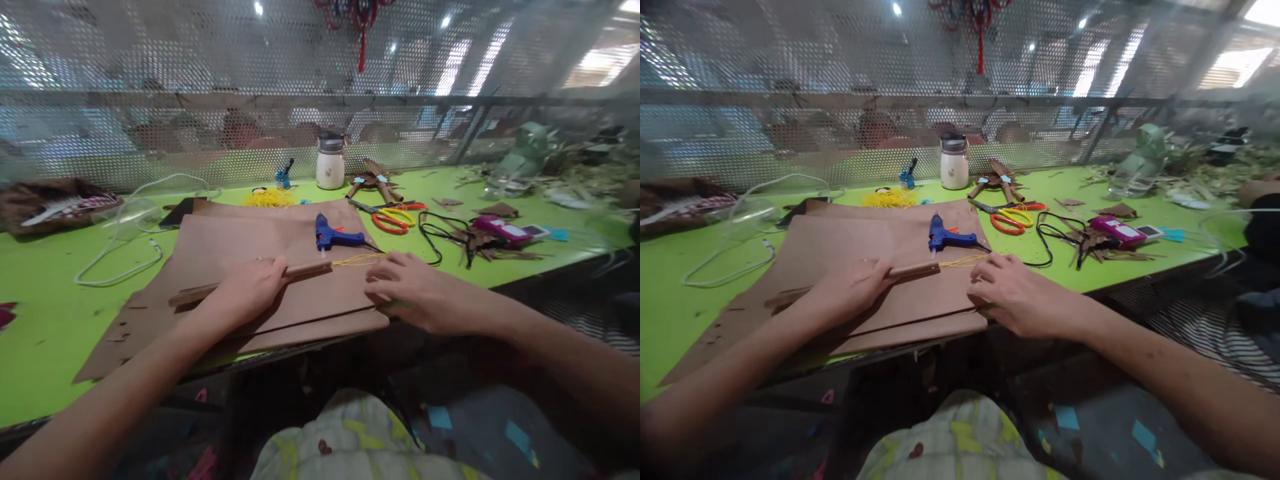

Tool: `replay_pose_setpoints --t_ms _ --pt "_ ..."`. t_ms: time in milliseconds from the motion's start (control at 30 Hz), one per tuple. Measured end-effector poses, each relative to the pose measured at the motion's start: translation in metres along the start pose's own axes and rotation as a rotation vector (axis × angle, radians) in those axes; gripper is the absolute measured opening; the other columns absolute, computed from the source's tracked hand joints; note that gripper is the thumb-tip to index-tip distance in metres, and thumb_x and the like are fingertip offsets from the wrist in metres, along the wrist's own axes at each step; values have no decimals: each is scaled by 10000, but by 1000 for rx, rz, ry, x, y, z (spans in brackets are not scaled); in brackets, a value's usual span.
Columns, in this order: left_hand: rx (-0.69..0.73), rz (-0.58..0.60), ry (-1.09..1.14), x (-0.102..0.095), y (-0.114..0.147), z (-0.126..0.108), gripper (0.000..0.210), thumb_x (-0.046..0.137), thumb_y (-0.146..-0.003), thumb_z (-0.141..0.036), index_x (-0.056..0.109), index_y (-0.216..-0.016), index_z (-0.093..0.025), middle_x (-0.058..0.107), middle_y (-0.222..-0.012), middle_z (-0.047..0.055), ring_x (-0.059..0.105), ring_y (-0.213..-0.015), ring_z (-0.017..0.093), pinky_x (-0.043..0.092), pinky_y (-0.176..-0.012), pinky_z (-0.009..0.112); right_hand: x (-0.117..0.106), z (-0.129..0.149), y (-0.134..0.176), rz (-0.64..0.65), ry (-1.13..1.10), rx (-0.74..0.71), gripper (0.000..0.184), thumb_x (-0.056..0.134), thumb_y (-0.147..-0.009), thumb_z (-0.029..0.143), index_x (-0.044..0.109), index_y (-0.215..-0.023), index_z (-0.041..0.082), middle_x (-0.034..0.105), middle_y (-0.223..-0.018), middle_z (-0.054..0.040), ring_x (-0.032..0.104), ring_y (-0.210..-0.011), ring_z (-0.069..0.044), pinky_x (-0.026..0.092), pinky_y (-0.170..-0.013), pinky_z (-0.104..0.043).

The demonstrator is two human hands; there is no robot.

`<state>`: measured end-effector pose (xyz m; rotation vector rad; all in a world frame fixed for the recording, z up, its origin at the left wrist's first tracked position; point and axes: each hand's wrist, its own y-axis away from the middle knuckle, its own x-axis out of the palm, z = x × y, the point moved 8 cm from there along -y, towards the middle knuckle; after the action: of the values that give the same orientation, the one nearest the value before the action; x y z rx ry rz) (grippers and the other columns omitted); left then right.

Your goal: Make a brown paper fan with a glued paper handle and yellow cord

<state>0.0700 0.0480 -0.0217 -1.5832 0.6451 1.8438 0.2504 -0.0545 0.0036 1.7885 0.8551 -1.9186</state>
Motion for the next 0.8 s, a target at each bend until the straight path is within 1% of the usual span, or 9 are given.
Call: replay_pose_setpoints --t_ms 100,200,300,400,533,600,700,767,800 --pt "-40 16 -2 1 2 1 424 234 -915 -465 527 -912 -158 613 -807 116 564 -722 250 386 -626 342 9 8 -3 -10 43 -4 189 497 -821 112 610 -960 172 590 -1033 -116 500 -952 -231 418 -814 -383" --pt "-31 30 41 -3 6 -4 534 196 -887 -580 527 -915 -161 615 -819 116 572 -741 256 393 -645 347 7 -6 -4 -116 4 19 198 440 -870 120 625 -934 143 609 -954 -119 531 -878 -205 438 -766 -329" --pt "2 77 134 -9 11 -8 615 184 -853 -650 540 -935 -156 618 -839 119 573 -750 258 406 -661 353 -2 -21 -8 -225 -56 23 201 447 -878 146 647 -854 145 613 -795 -89 551 -751 -182 439 -670 -285" --pt "38 138 244 -13 17 -9 645 228 -836 -667 539 -1090 -162 631 -957 119 582 -842 266 422 -737 365 -10 -33 -17 -278 -150 26 177 487 -861 167 661 -832 148 625 -732 -67 569 -694 -169 437 -641 -270" --pt "61 172 262 -13 23 -11 744 368 -764 -705 442 -1297 -191 584 -1177 135 549 -1021 305 407 -847 395 -16 -44 -27 -297 -258 78 148 525 -837 178 670 -863 163 677 -804 -60 614 -743 -165 453 -699 -272" --pt "73 183 240 -11 24 -13 749 404 -755 -693 431 -1310 -191 575 -1194 144 542 -1040 309 402 -864 404 -15 -35 -27 -238 -212 77 156 519 -840 196 668 -869 164 673 -808 -68 606 -745 -172 451 -688 -282" --pt "96 183 231 -9 24 -17 720 391 -775 -675 424 -1314 -199 581 -1185 141 542 -1044 300 396 -876 402 -8 -2 -19 -83 -59 10 181 565 -820 296 659 -910 170 652 -842 -95 573 -809 -215 437 -721 -345" --pt "105 181 235 -8 23 -19 729 374 -778 -684 422 -1318 -196 580 -1187 142 539 -1049 298 389 -884 401 -5 23 -11 -53 2 -44 365 628 -769 362 609 -1081 174 637 -976 -124 539 -937 -258 407 -816 -416" --pt "103 182 236 -8 22 -19 735 365 -780 -688 425 -1317 -190 581 -1187 144 540 -1047 298 387 -885 401 -3 31 -8 -54 32 -43 411 638 -763 344 581 -1131 171 626 -1018 -134 522 -979 -269 393 -842 -434"
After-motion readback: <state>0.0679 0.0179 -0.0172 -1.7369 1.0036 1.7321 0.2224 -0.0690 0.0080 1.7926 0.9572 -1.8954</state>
